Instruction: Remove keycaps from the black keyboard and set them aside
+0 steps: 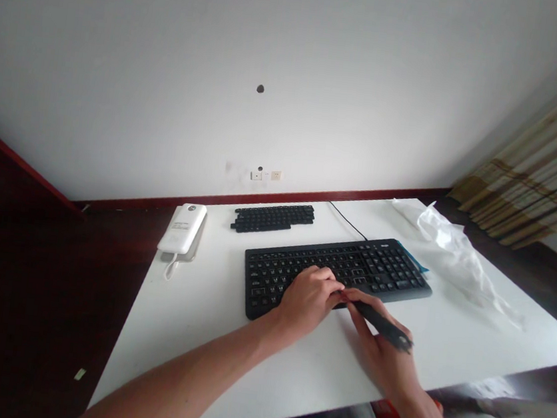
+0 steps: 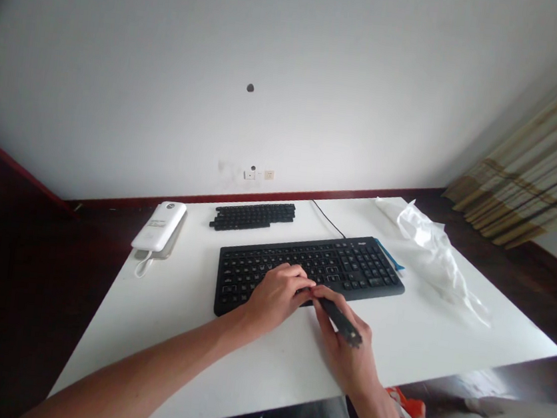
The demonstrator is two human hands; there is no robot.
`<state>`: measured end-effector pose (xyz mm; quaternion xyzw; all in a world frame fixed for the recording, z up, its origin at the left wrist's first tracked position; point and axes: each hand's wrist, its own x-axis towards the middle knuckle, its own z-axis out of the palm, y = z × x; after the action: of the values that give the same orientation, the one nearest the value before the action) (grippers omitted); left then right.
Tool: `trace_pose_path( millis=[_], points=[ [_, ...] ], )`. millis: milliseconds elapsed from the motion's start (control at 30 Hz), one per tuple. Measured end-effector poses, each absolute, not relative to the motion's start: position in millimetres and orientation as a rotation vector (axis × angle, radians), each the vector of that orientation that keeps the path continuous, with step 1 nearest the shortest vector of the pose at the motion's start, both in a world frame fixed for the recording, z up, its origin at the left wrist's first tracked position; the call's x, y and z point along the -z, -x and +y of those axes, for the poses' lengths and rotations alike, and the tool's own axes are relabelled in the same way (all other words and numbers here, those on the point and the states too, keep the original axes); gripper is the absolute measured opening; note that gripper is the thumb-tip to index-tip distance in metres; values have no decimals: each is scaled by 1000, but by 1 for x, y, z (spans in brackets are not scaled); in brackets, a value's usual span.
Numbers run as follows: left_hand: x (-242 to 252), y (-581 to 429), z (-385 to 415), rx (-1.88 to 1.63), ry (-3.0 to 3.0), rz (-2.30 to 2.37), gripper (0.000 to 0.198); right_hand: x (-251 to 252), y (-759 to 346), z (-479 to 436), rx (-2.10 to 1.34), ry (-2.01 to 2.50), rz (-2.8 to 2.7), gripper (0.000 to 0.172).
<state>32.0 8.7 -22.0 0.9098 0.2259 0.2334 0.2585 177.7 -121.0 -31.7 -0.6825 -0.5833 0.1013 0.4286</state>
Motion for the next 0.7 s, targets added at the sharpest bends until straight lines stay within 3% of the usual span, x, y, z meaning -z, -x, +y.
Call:
trace_pose_path(
  millis=[333, 700],
  points=[
    [20, -33, 7, -622, -2476, 728, 7, 3, -193, -84, -331, 1778, -1636, 29],
    [18, -33, 10, -630, -2412, 759, 19, -20, -201, -62, -435, 1937, -1806, 51]
  ],
)
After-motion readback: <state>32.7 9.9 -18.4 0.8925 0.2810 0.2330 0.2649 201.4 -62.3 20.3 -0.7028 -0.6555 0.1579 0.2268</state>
